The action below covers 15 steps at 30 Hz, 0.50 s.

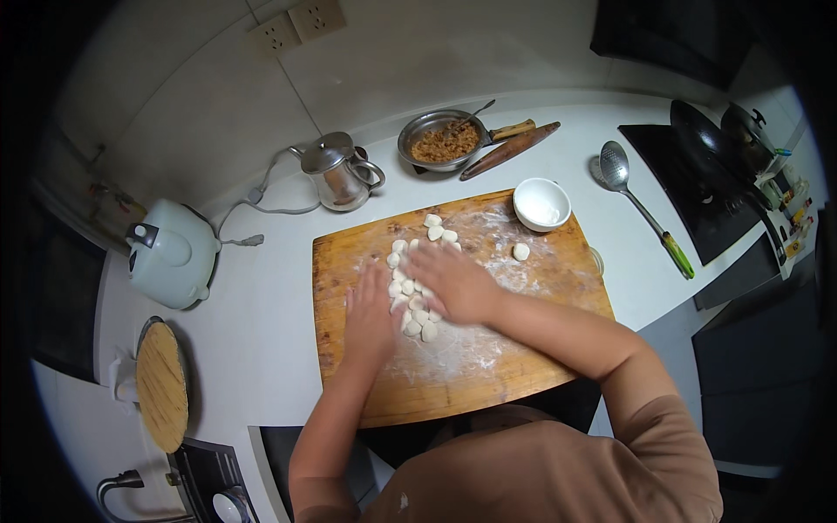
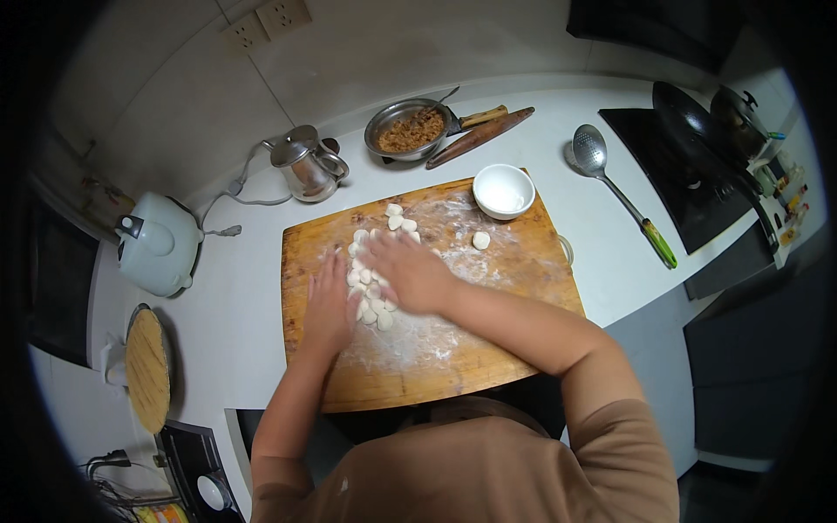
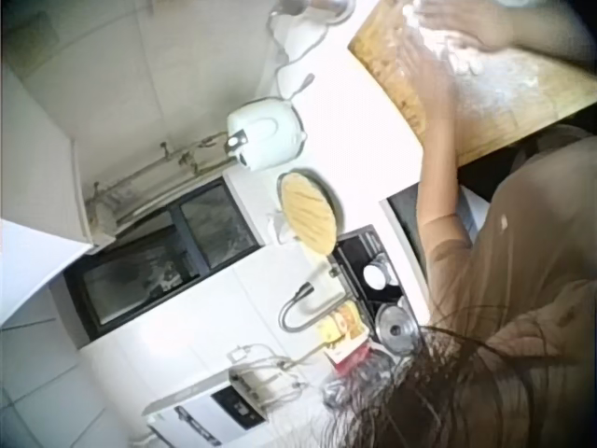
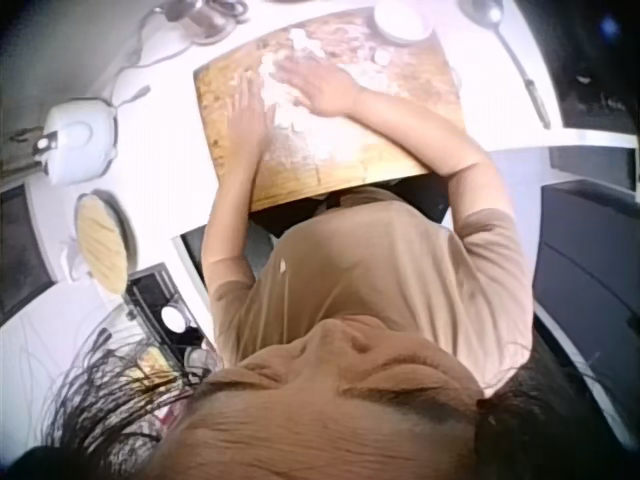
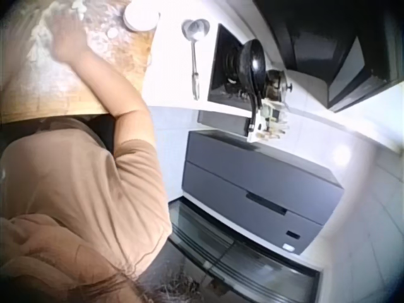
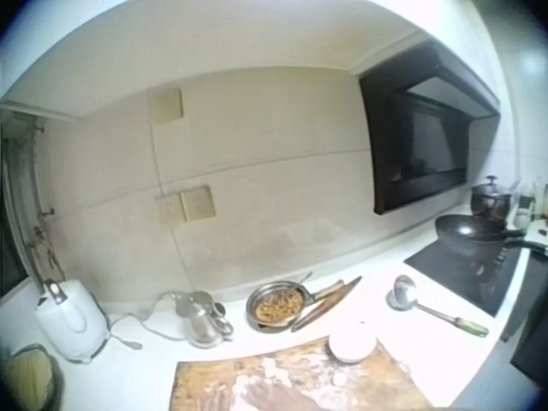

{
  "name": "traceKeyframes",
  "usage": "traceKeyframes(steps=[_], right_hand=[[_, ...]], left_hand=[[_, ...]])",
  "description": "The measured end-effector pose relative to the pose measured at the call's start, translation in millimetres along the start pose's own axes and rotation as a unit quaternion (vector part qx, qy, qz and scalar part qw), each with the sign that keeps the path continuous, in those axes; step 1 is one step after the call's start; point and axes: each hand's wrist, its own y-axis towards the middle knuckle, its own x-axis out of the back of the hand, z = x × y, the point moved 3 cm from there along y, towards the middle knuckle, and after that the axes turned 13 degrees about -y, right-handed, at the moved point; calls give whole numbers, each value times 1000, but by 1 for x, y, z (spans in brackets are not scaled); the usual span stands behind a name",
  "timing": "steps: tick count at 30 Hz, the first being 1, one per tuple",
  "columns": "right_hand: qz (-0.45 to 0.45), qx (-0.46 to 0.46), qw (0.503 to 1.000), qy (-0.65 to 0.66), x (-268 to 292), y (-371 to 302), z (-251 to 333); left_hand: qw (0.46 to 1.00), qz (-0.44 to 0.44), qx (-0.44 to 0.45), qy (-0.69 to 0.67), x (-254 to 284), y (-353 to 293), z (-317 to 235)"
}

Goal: The person rolls small pieces of dough into balls on a floured wooden cutting board. They repeatedly pick up a piece of dough, roll it between their palms, and place the finished ball back on the board. A bowl of filling and a small bowl of flour are visible nearby.

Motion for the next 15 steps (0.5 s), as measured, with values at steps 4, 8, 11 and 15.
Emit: traceKeyframes(steps=[4,8,11,15], right_hand=[[-12,-141,990,-25,1,52,-49],[88,-123,984,97,-16,64,-66],[41,-20,991,124,-13,38,-44],[33,44,995,80,12,-40,-32]], left_hand=[[992,-43,67,-99,-5,38,33],[972,12,58,-228,-22,66,32],[971,47,-31,-234,-26,58,20],[977,148,-139,-72,0,1,-28]])
